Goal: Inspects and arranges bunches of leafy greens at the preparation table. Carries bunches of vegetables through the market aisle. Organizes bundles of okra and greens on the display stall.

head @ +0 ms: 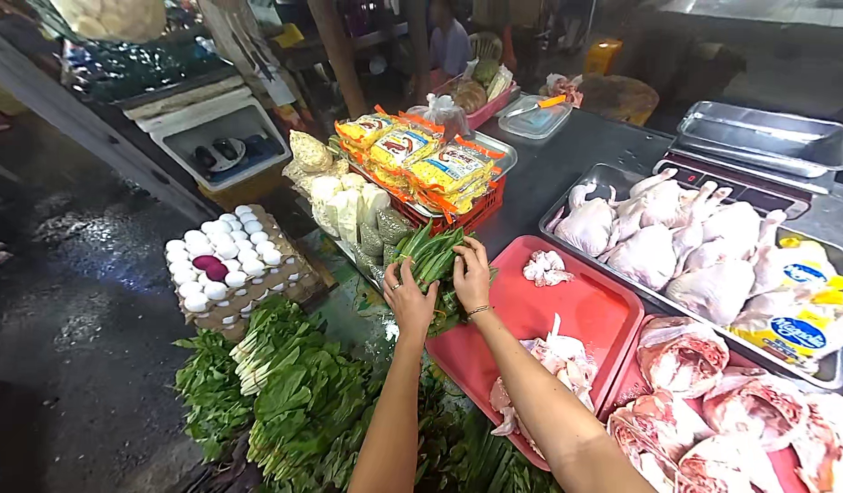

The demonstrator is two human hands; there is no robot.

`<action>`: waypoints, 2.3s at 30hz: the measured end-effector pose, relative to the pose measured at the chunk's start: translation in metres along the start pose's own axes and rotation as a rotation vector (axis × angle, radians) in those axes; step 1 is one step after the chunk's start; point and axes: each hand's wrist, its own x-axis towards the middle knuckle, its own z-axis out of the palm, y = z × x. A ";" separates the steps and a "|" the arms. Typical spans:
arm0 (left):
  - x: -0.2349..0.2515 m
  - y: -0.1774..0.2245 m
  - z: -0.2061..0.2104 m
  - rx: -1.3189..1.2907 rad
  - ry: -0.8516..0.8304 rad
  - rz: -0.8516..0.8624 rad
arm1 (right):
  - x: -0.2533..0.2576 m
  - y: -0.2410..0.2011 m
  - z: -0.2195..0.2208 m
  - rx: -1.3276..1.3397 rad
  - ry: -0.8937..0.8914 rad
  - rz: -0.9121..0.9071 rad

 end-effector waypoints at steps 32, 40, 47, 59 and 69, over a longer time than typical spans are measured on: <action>0.025 0.009 -0.023 0.243 -0.270 0.042 | 0.006 -0.005 -0.076 -0.547 -0.813 0.316; 0.028 0.003 -0.013 0.118 -0.228 0.101 | 0.025 0.043 -0.046 -0.566 -0.614 -0.168; 0.021 0.014 0.007 0.292 -0.214 0.018 | 0.034 0.029 -0.028 -0.540 -0.836 0.218; -0.036 0.004 -0.002 0.060 -0.004 0.108 | -0.001 0.064 -0.084 -0.547 -1.276 -0.302; -0.113 -0.015 0.035 0.166 0.076 0.425 | 0.092 -0.047 -0.066 -0.317 -0.686 -0.609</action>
